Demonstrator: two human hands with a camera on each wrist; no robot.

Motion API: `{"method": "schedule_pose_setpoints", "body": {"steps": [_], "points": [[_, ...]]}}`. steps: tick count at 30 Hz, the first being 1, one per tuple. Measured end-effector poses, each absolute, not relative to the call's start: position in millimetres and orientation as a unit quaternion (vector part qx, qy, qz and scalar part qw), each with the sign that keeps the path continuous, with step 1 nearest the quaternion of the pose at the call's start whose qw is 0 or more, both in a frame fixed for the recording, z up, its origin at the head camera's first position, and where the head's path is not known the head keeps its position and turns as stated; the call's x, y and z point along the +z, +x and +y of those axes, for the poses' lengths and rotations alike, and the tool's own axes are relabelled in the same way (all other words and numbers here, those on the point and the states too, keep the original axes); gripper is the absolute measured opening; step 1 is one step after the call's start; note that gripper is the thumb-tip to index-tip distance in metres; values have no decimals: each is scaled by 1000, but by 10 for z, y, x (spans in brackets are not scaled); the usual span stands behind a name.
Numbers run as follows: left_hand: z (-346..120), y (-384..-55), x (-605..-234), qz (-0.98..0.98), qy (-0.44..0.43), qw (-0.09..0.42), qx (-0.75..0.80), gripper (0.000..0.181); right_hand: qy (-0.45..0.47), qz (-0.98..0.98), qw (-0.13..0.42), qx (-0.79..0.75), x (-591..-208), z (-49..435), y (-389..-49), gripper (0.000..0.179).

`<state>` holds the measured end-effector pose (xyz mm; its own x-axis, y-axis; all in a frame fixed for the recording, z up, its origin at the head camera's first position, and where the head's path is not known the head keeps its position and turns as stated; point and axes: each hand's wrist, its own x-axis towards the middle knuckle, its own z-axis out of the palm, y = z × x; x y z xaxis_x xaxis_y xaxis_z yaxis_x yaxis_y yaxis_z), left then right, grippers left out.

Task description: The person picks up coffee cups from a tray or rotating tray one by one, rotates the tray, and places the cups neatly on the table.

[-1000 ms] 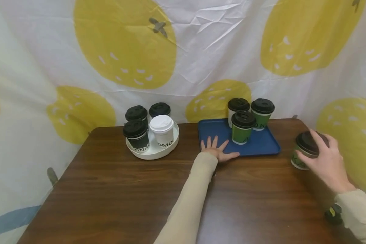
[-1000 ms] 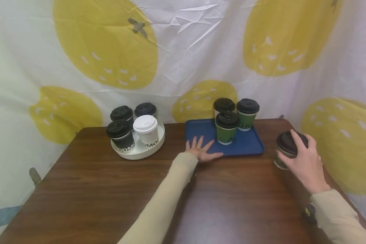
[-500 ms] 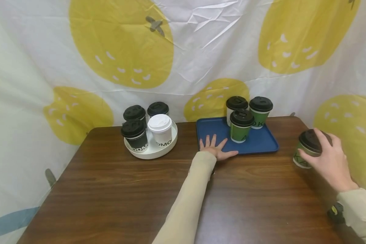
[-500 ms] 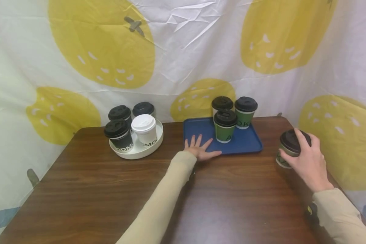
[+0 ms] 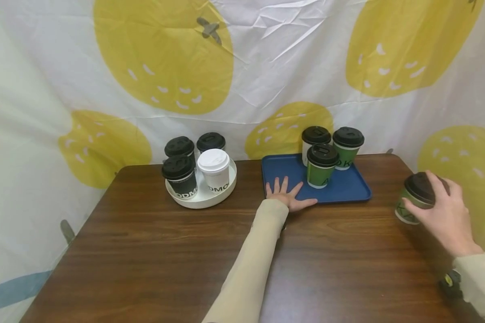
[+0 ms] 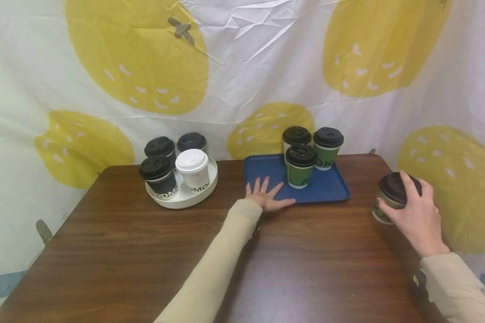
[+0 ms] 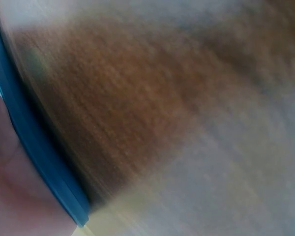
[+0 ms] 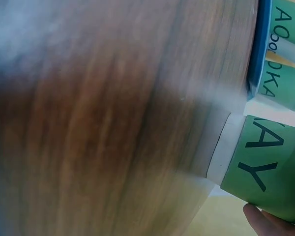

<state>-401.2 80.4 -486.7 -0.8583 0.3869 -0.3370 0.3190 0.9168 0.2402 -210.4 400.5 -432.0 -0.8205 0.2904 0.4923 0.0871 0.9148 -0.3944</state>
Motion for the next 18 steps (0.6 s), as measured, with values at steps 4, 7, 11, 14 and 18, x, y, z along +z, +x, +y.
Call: {"method": "schedule_pose_setpoints", "body": {"steps": [4, 7, 11, 14, 18], "points": [[802, -4022, -4876, 960, 184, 191, 92, 92, -107, -938, 277, 181, -4310, 4009, -2092, 92], [803, -4022, -4879, 959, 187, 190, 93, 92, -109, -938, 274, 183, -4313, 4014, -2082, 94], [808, -4015, -4877, 960, 190, 187, 92, 92, -109, -939, 268, 185, -4318, 4035, -2075, 97], [810, -4005, -4877, 960, 188, 183, 94, 92, -110, -945, 251, 179, -4310, 4068, -2069, 99], [802, -3974, -4854, 961, 184, 183, 90, 91, -110, -948, 254, 158, -4283, 4093, -2054, 106]]}}
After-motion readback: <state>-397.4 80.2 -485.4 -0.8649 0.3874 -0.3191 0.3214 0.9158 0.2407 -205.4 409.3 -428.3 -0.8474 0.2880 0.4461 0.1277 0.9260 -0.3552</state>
